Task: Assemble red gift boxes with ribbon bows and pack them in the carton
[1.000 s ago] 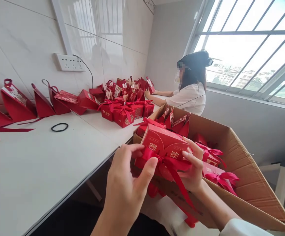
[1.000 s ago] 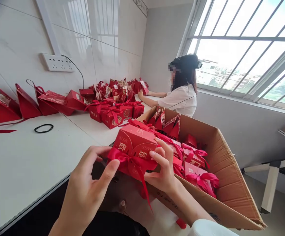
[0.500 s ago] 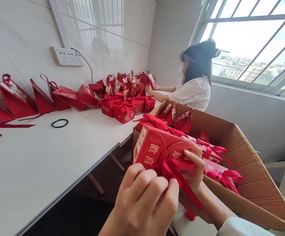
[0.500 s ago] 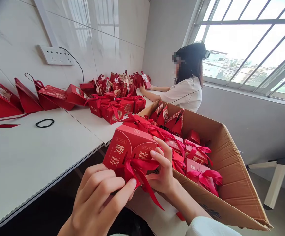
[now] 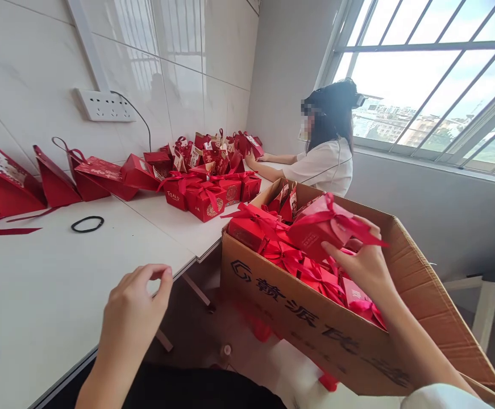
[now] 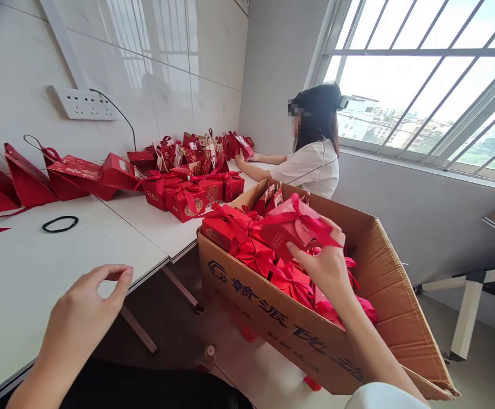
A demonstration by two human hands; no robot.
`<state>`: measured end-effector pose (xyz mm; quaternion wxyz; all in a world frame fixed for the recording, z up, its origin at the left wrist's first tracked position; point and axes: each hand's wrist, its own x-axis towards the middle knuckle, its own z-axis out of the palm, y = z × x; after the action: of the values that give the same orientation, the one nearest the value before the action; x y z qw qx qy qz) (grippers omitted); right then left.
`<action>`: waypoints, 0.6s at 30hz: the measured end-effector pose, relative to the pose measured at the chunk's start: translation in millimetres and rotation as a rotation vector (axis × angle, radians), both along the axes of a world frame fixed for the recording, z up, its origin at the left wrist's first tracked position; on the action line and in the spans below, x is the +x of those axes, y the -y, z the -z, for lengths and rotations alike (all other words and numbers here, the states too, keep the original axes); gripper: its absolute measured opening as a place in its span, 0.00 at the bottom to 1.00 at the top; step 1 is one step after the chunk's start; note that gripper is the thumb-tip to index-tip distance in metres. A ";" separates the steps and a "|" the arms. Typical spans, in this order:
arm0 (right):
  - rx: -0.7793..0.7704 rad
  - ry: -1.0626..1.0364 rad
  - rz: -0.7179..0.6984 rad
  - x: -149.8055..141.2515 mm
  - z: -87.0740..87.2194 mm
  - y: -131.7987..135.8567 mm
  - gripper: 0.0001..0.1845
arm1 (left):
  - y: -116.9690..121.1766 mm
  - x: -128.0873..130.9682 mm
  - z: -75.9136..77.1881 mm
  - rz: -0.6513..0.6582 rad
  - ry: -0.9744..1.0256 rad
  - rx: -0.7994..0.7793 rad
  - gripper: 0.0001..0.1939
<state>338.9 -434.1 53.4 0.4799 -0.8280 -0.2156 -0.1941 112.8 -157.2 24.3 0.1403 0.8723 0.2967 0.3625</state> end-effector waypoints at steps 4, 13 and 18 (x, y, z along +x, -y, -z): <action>-0.277 -0.156 -0.089 -17.7 14.6 -12.4 0.33 | 15.9 13.0 11.5 0.117 -0.077 -0.151 0.14; -0.485 -0.264 -0.058 -34.7 13.7 -37.8 0.36 | 22.2 19.7 22.6 0.242 -0.187 -0.311 0.15; -0.600 0.025 -0.107 -21.1 15.1 -6.2 0.37 | 21.0 6.9 20.3 0.255 -0.169 -0.287 0.13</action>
<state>317.8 -427.8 38.3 0.2205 -0.9179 -0.3124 -0.1064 119.7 -178.2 3.9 0.2826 0.9011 0.2431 0.2215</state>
